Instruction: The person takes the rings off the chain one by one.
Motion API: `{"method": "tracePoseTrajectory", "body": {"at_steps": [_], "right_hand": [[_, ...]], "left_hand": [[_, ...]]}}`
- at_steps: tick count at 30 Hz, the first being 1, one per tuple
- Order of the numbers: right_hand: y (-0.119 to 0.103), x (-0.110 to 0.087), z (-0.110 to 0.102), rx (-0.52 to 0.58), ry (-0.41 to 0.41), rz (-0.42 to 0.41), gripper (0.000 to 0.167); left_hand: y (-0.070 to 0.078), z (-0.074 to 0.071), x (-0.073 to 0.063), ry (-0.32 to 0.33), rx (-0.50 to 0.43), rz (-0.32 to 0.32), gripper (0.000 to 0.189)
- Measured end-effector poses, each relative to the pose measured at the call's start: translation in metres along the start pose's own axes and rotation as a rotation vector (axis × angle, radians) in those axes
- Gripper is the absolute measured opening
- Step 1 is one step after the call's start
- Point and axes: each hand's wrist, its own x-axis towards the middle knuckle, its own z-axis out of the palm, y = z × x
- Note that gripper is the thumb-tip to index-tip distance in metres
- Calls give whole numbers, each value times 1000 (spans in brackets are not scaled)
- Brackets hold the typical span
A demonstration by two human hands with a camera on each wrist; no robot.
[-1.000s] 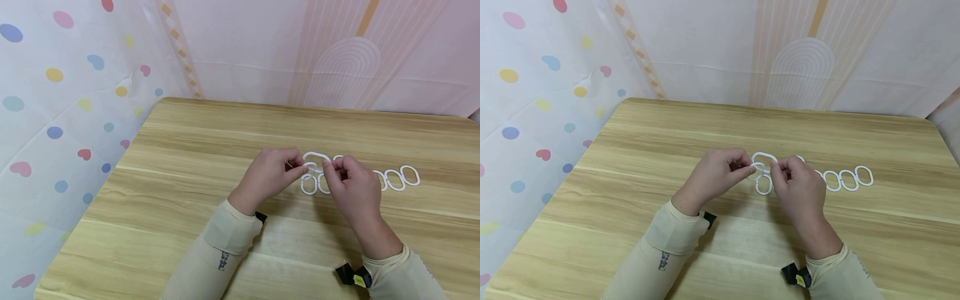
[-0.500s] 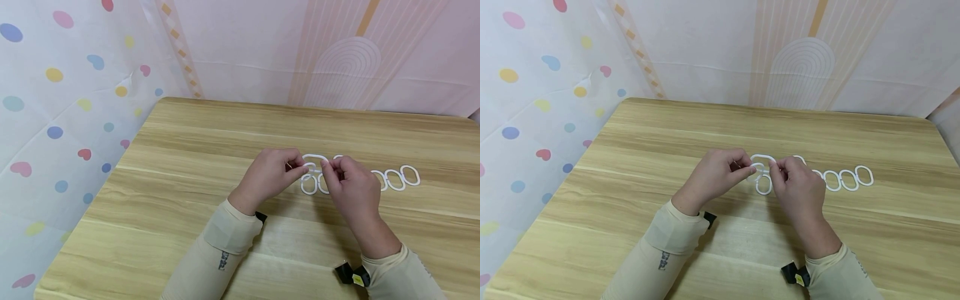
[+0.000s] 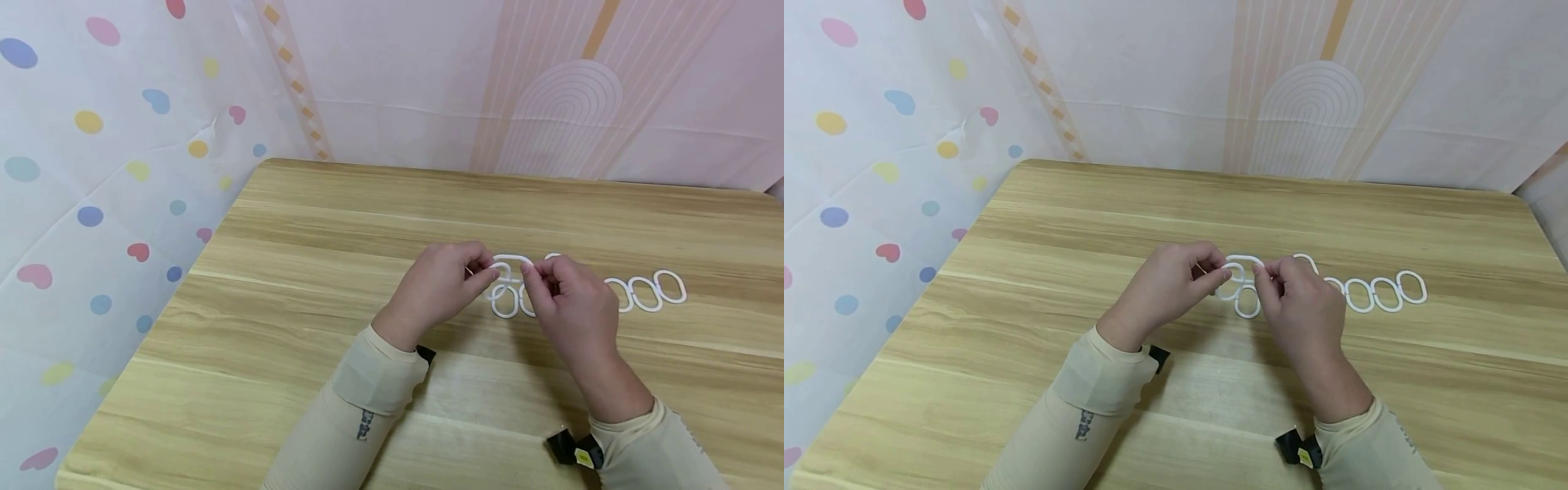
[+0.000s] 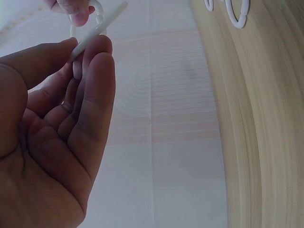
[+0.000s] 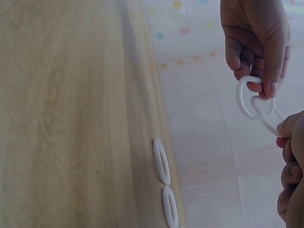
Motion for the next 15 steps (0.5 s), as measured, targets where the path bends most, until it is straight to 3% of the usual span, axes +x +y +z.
{"method": "tracePoseTrajectory", "body": {"at_steps": [15], "right_hand": [[0, -1, 2, -23, 1, -49, 15]], "left_hand": [[0, 1, 0, -17, 8, 4, 10]]}}
